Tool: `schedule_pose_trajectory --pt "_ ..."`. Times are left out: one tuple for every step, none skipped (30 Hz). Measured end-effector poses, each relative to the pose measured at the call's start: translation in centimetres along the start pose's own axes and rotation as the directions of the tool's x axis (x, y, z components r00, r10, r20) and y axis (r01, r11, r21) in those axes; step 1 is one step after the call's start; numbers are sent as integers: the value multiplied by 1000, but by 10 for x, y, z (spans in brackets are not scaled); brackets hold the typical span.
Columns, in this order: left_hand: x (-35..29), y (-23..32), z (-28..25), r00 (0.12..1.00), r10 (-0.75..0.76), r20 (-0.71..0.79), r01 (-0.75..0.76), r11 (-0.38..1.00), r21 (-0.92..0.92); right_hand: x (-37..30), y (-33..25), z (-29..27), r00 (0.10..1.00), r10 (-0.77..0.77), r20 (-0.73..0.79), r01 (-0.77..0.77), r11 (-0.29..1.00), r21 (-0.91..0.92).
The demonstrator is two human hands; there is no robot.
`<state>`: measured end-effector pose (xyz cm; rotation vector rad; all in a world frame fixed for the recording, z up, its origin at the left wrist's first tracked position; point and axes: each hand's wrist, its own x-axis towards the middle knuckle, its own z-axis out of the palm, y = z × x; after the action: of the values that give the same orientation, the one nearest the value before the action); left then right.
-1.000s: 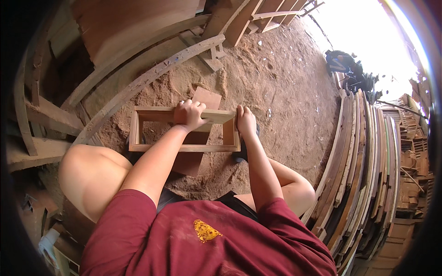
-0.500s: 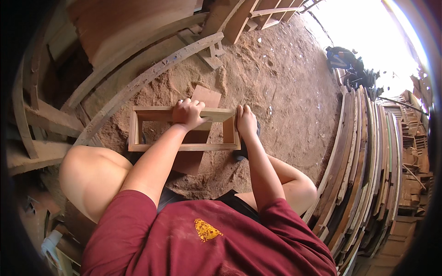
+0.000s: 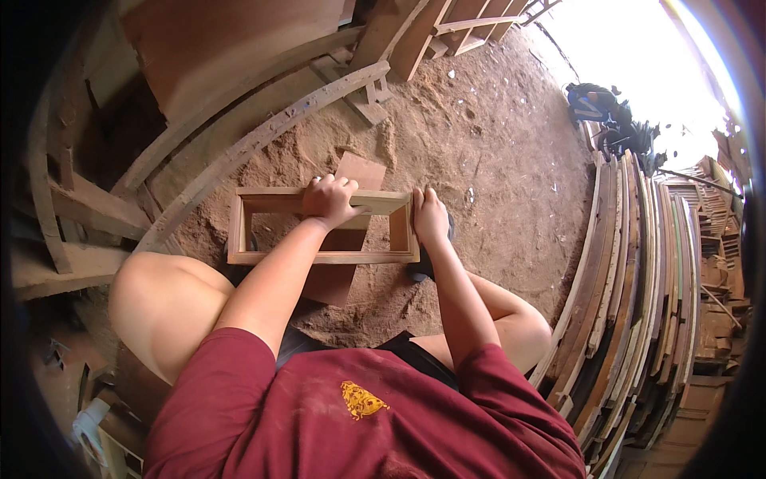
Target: The person sits on the ground and assembles a small rectangular wooden frame by hand. They fit the pieces together, adjust the joints, and then rub the edges of the frame against a flat wooden board to smooth them.
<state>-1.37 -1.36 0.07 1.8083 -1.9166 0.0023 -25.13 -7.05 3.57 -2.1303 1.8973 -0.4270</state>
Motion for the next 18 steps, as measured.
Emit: schedule_pose_trajectory --pt "1 2 1 1000 7 -5 -7 1000 3 6 2 0 1000 2 5 -3 1000 14" --pt "2 3 1 1000 3 7 -3 1000 -3 13 5 2 1000 -2 15 2 1000 25" --pt "3 5 1 1000 1 18 -1 1000 -11 17 9 3 1000 -6 23 5 999 35" --pt "4 7 1 1000 1 29 -1 1000 -19 15 16 2 1000 5 30 -7 998 58" --pt "2 5 3 1000 -4 30 5 1000 -12 7 17 3 999 -7 50 4 998 68" --pt "0 1 3 1000 -14 27 14 1000 -4 -4 17 3 997 -25 70 20 997 77" --pt "-2 -4 4 999 -24 24 23 1000 4 -15 17 2 995 -43 91 35 996 85" --pt "-2 -4 3 999 -24 28 24 1000 4 -28 19 0 995 -30 100 19 993 115" --pt "-3 -4 2 999 -26 32 26 1000 4 -30 17 -1 994 -22 107 10 994 107" --pt "-4 -5 1 999 -30 37 29 1000 6 -31 15 -1 993 -14 116 3 995 99" --pt "-4 -4 2 999 -28 36 28 1000 2 -33 14 -3 993 0 118 -11 996 93" --pt "-3 -4 2 999 -28 35 28 1000 0 -28 8 -5 995 0 104 -7 998 63" --pt "-5 -4 2 999 -30 34 30 1000 -1 -17 6 -2 996 -17 84 12 998 60" --pt "-2 0 3 1000 -14 20 15 1000 -15 -4 10 1 999 -18 48 15 998 56" --pt "-1 1 4 1000 -6 4 6 1000 -23 8 8 3 999 -28 15 27 998 55" --pt "-1 2 4 1000 2 -12 -3 1000 -31 16 8 5 1000 -7 15 5 996 84" --pt "1 0 3 1000 -4 2 4 1000 -23 20 6 7 1000 -4 9 3 996 85" --pt "0 0 2 1000 -8 17 9 1000 -15 20 4 8 1000 0 3 0 996 87"
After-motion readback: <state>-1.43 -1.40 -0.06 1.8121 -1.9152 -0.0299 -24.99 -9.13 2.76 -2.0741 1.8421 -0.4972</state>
